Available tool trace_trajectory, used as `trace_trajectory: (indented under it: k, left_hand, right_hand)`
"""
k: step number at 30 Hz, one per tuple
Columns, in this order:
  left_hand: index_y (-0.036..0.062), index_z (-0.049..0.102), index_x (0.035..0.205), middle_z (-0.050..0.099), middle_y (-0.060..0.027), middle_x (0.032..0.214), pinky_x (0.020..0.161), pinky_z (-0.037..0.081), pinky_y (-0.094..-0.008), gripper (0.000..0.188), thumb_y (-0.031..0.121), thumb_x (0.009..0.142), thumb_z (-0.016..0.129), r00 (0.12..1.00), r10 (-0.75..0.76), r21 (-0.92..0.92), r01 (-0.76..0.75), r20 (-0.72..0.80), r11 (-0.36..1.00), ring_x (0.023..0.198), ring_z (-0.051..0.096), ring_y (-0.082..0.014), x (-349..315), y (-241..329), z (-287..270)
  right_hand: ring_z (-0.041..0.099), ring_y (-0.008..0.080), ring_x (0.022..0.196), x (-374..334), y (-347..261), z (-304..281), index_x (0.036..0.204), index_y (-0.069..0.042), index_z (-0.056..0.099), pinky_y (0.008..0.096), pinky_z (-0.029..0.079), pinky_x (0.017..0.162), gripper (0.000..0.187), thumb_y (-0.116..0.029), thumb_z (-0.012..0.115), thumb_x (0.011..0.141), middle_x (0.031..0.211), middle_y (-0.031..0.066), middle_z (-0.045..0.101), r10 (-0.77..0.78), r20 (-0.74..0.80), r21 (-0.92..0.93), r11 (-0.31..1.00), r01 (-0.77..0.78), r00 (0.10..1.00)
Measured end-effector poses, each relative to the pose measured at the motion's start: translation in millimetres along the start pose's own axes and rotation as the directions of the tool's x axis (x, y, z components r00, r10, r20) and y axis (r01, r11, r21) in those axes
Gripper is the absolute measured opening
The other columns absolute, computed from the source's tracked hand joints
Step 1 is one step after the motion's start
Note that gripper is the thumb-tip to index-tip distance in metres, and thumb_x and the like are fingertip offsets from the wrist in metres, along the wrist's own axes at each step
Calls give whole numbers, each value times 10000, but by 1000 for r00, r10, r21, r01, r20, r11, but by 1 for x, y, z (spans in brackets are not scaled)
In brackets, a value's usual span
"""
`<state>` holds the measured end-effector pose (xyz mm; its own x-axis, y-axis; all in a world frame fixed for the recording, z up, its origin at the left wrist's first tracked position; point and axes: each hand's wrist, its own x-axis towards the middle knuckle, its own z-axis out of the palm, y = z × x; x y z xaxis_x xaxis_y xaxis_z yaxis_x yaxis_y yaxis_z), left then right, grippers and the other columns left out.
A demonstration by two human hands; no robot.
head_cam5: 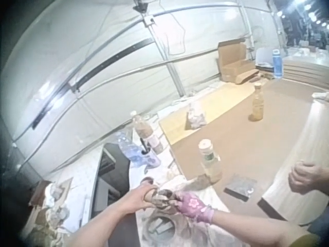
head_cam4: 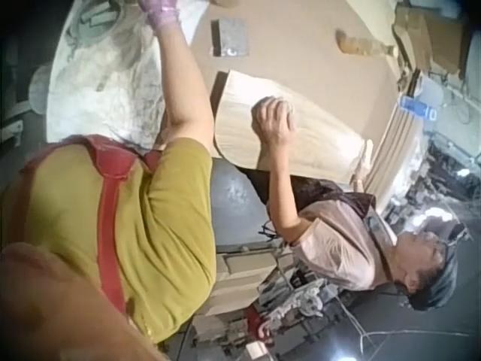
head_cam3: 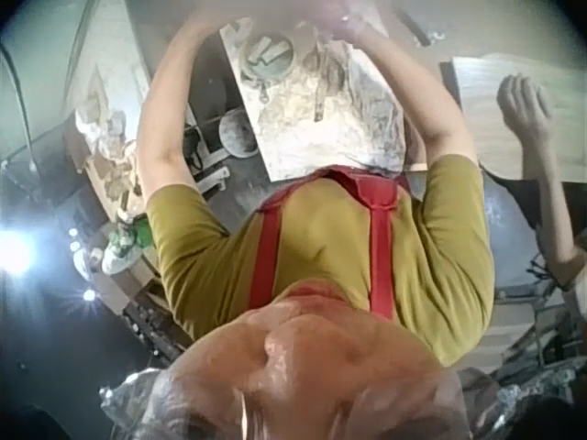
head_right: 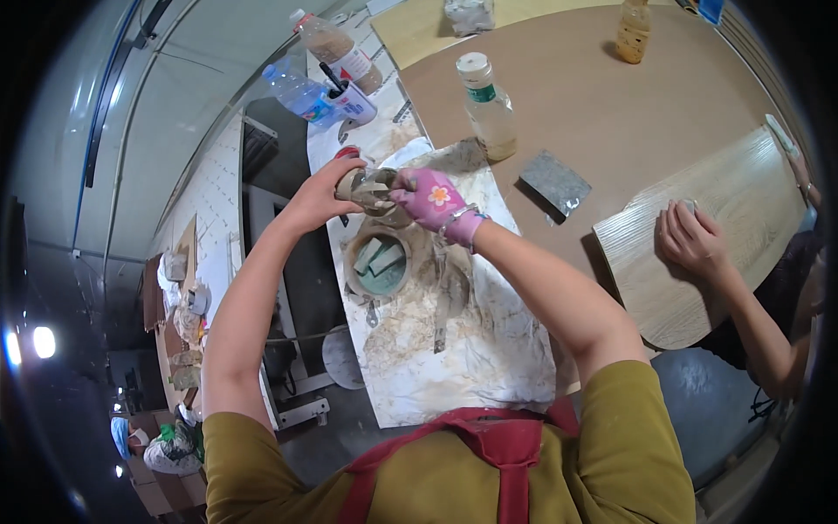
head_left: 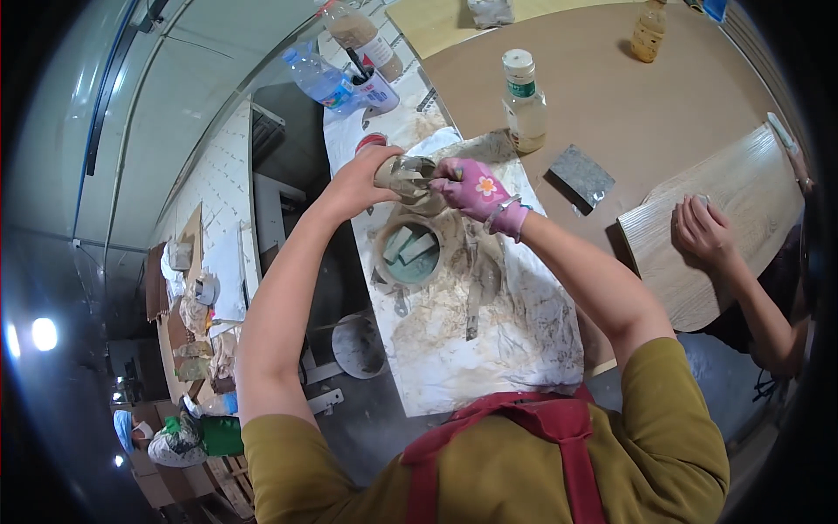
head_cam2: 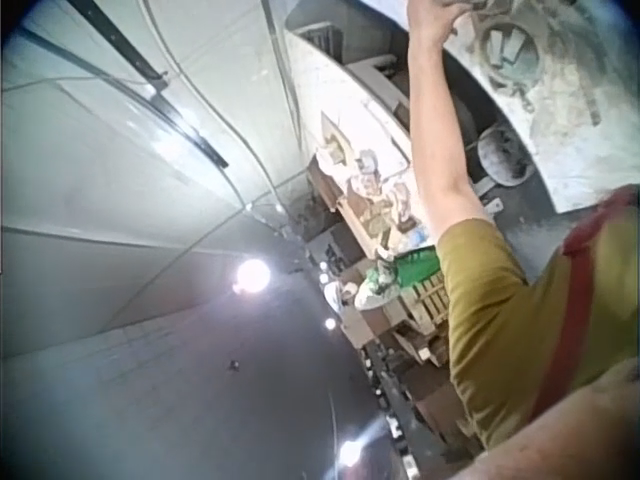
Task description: The person cleans a workspace, holds a metal canister and applies its contents to a wood surface, and then uses a scraper to work on a sheet of veneer.
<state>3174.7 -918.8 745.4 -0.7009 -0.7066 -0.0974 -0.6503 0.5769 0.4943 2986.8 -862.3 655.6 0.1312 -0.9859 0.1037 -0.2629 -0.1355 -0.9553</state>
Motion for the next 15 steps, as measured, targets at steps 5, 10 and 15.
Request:
trace_trajectory:
  k: [5,10,15]
  left_hand:
    - [42,481,1164,509,-124,1147,952,362,-325,630,77,583,721,999,-18,49,20,-32,999,1115,474,-266,-17,-12,-4]
    - [29,487,1145,514,-125,1141,962,352,-327,613,94,582,721,999,-49,-6,48,-24,999,1110,478,-257,-19,-2,-7]
    - [58,468,1195,511,-88,1169,914,392,-306,640,86,609,724,999,-33,-13,33,5,999,1072,500,-200,-9,-4,-3]
  right_hand:
    - [588,352,753,0,-10,7,891,-46,597,419,468,689,258,-267,569,761,792,189,598,18,66,-85,996,-13,998]
    - [589,363,742,1,-9,13,842,-56,589,428,472,676,233,-269,576,748,762,193,599,-130,-15,-148,981,126,991]
    - [586,339,719,-5,-11,-6,812,-23,581,408,452,641,260,-280,577,774,753,197,585,-19,-13,-213,977,16,1000]
